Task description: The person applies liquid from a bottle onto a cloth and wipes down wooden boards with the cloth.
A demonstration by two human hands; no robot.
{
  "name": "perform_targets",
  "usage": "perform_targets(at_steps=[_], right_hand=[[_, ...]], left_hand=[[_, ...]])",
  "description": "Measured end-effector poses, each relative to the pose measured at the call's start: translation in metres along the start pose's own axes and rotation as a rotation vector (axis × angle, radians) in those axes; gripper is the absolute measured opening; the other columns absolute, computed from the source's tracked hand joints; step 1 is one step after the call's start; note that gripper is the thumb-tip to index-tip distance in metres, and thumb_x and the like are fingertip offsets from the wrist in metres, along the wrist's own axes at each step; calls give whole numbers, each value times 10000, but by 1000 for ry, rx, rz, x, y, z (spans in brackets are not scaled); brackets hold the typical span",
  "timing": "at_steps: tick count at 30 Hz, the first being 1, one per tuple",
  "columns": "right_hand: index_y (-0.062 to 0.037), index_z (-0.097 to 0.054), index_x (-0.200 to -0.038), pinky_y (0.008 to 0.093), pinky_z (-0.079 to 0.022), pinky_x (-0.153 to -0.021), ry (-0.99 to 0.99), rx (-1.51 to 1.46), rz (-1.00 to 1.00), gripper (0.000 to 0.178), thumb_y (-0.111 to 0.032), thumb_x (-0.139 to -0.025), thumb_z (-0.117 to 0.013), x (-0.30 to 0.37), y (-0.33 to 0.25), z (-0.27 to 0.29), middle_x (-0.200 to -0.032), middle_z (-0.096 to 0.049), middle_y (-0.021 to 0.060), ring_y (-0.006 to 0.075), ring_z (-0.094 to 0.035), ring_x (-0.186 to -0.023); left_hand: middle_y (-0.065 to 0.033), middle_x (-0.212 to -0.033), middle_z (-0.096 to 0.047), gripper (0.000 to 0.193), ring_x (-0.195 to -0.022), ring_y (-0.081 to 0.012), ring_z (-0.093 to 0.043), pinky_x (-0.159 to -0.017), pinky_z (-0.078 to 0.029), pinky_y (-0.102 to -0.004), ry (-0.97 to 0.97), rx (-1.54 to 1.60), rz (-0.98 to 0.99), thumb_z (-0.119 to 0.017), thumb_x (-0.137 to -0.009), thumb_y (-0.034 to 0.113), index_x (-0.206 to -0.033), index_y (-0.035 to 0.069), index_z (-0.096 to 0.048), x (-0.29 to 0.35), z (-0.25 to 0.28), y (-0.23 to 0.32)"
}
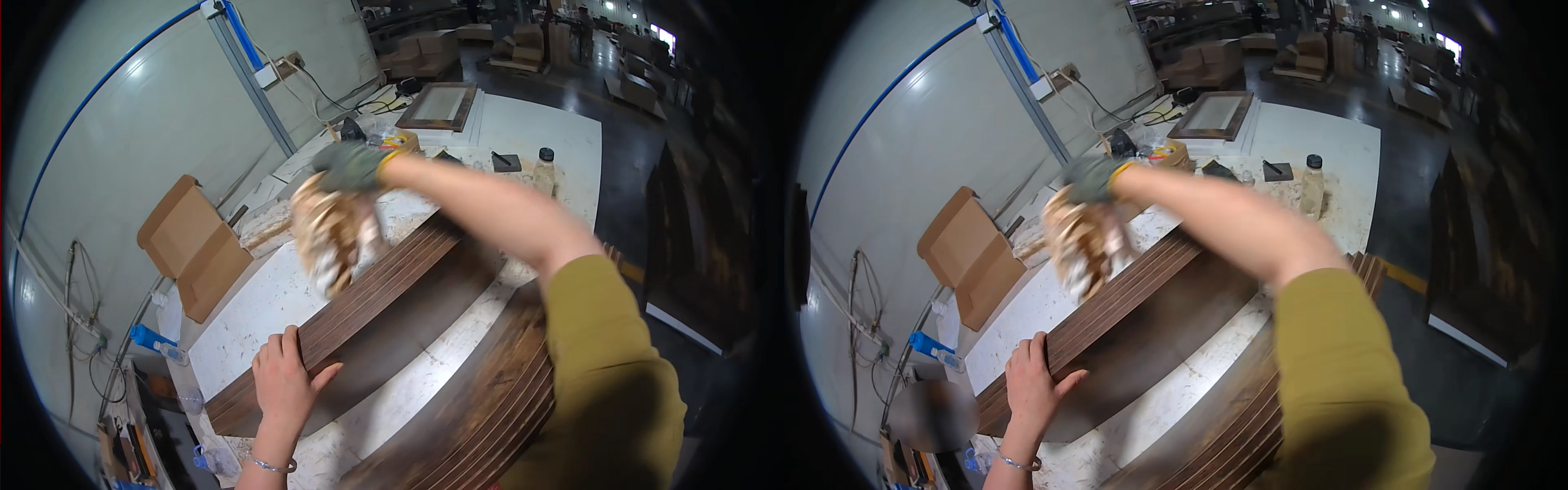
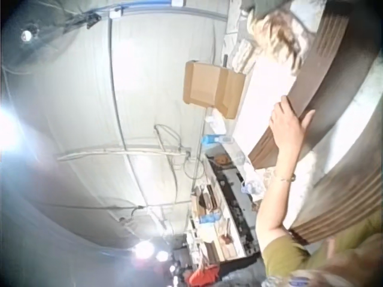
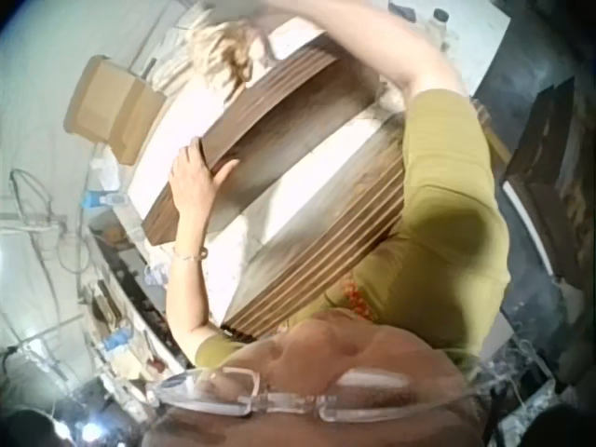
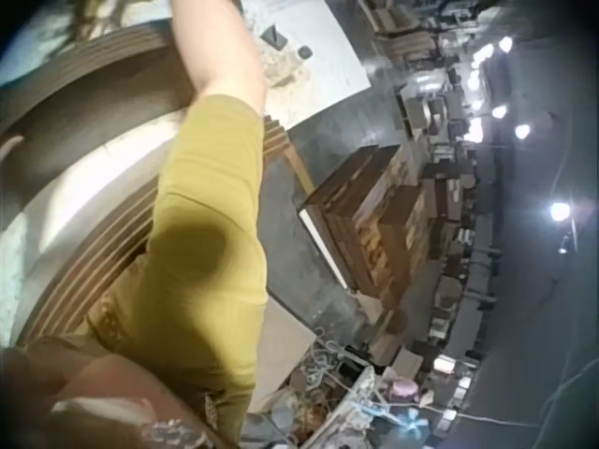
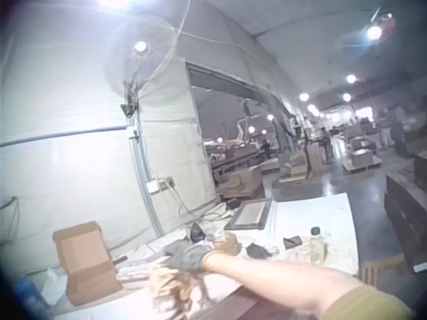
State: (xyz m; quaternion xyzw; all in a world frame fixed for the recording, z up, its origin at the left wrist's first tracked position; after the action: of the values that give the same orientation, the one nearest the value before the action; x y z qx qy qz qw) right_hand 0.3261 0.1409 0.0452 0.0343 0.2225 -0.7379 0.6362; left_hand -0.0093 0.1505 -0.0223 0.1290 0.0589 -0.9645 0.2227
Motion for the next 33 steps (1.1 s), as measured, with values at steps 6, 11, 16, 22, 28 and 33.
perform_targets(at_steps=[6,11,16,22,28,33], right_hand=[[-58,-669,-956,389,-496,-727,-115,217,-291,347,-313,-747,-560,130,108,96,-922,-671,177,309,-633,-760],[-66,-646,-930,391,-480,-794,-87,103,-155,275,-268,-753,-585,183,58,63,-935,-649,173,326,-622,-876],[-72,-650,-920,403,-475,-794,-190,64,-225,246,-230,-741,-594,181,62,70,-929,-643,178,344,-612,-902],[-76,-658,-988,408,-491,-786,-626,487,-329,276,-218,-756,-614,173,62,88,-989,-657,171,342,-623,-944],[-107,-655,-1063,425,-492,-805,-66,381,-289,318,-214,-783,-551,192,114,76,-1002,-653,178,323,-629,-927],[-22,-546,-1239,399,-448,-914,-284,-178,-596,653,-548,-853,-530,178,114,28,-1146,-611,197,370,-566,-1074]], left_hand=[[-119,-1008,-506,822,-951,-281,-507,-858,-390,-384,-31,-19,18,-800,-597,469,-1201,24,-465,-2,3,0],[-119,-1016,-497,839,-934,-284,-498,-860,-390,-382,-7,-35,18,-827,-567,426,-1204,19,-463,-9,-3,-3],[-116,-1012,-499,834,-944,-284,-498,-864,-392,-379,-25,-31,28,-833,-561,415,-1197,18,-467,-7,1,0],[-118,-1015,-507,817,-952,-283,-501,-868,-389,-386,-14,-8,41,-835,-561,404,-1187,23,-473,-6,-1,4],[-176,-1101,-513,830,-1025,-361,-492,-904,-385,-428,20,32,-3,-817,-588,373,-1235,4,-452,-10,-9,-3],[-251,-1130,-535,752,-1032,-410,-520,-881,-427,-461,-178,11,-41,-726,-750,421,-1253,-60,-441,15,25,6]])
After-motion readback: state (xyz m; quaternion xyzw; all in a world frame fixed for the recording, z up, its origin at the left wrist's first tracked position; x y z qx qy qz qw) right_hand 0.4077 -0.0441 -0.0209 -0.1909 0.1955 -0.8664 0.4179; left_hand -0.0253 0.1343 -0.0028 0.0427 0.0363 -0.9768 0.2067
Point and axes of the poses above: each hand's wrist, its own x-axis away from the middle knuckle, its own z-axis out of the back of the hand, y = z × x, the point moved 1 cm from there along -x, towards the middle knuckle
